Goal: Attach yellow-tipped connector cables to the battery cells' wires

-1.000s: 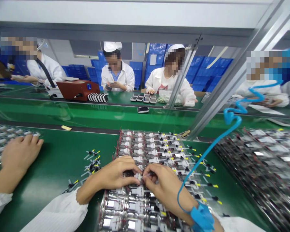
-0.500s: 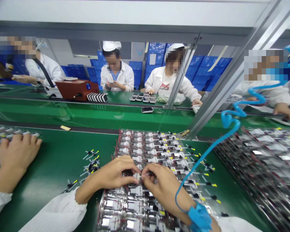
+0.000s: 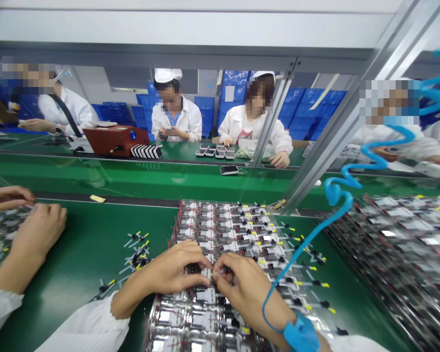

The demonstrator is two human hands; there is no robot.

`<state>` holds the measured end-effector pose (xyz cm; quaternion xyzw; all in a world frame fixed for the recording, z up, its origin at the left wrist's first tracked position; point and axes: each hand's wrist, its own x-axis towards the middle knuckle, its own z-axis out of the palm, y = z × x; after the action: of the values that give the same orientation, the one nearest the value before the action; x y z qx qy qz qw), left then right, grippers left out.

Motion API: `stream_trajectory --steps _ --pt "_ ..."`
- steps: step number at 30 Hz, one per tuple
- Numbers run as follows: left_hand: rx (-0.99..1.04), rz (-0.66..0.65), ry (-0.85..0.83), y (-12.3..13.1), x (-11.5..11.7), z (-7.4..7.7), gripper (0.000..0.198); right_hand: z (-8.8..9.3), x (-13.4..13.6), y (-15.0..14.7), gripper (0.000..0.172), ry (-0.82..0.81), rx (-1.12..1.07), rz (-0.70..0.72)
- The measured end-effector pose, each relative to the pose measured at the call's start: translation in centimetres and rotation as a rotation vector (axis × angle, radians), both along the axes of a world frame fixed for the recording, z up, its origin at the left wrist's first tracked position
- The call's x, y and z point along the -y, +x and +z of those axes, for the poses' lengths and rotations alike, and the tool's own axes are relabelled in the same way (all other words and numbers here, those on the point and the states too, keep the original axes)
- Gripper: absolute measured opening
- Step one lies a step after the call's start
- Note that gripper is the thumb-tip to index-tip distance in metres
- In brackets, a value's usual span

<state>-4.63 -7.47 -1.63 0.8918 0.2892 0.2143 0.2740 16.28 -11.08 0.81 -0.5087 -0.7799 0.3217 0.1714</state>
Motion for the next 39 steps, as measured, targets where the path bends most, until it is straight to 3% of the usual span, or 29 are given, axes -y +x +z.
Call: stream_trajectory --steps 21,28,32,37,39 --pt "0.012 -0.019 0.038 0.1 0.1 0.1 0.03 0.7 -0.3 0.2 0.015 -0.004 0.1 0.043" --pt "-0.013 -0.011 0.028 0.0 0.1 0.2 0.026 -0.4 0.3 -0.5 0.017 0.13 0.178 0.06" --pt "-0.075 0.002 0.076 0.2 0.4 0.7 0.028 0.1 0.8 -0.3 0.02 0.292 0.315 0.112" --pt "-0.161 0.074 0.175 -0.5 1.7 2.4 0.036 0.8 1.5 3.5 0.022 0.563 0.282 0.011" --pt "-0.146 0.187 0.17 -2.1 2.6 2.8 0.032 0.5 1.7 5.6 0.024 0.613 0.245 -0.033"
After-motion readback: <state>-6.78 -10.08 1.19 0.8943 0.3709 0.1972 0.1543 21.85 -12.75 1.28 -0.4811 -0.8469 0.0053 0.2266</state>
